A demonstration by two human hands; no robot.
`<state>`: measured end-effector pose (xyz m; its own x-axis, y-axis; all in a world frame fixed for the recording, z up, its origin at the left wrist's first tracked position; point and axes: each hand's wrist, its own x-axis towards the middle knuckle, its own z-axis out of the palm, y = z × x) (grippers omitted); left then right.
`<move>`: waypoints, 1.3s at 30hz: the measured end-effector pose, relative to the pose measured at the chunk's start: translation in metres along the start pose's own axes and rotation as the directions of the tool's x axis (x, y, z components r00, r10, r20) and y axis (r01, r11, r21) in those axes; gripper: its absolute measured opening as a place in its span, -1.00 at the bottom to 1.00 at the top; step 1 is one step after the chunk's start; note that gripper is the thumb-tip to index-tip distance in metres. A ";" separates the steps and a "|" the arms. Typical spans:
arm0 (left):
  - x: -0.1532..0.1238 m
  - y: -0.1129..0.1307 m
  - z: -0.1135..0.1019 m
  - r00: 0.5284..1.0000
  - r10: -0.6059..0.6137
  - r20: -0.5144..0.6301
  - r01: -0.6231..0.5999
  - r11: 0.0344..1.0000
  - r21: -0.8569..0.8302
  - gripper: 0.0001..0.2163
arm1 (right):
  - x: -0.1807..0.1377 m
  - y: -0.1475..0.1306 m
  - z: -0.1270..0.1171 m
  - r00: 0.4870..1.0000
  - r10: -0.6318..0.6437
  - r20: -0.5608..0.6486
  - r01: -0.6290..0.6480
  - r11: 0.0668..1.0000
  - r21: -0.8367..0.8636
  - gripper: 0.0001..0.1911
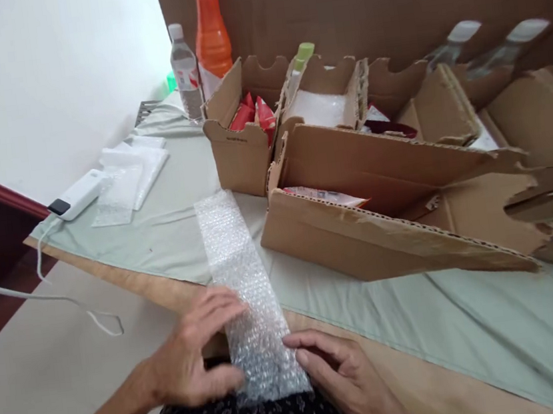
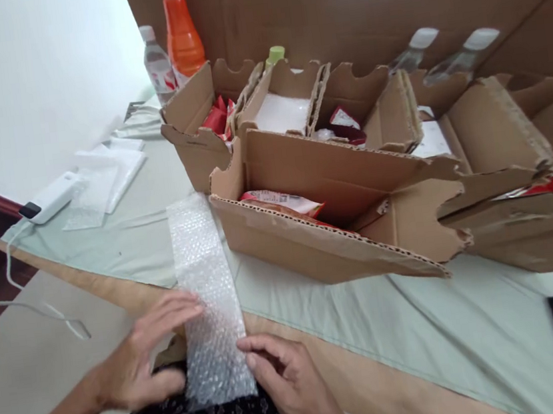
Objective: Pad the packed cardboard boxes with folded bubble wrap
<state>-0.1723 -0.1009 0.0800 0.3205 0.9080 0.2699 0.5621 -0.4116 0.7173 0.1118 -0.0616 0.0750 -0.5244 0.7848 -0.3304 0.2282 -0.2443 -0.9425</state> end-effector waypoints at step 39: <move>-0.006 0.000 0.028 0.941 -0.100 -0.322 0.185 0.952 0.243 -0.75 | 0.047 -0.018 0.027 0.731 -0.671 0.126 0.497 0.397 -0.772 -0.71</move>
<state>-0.1529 -0.1089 0.0597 -0.0004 0.9211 0.3893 0.7800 -0.2433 0.5766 0.0606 -0.0361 0.0753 -0.6397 0.6656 0.3844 0.4627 0.7328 -0.4989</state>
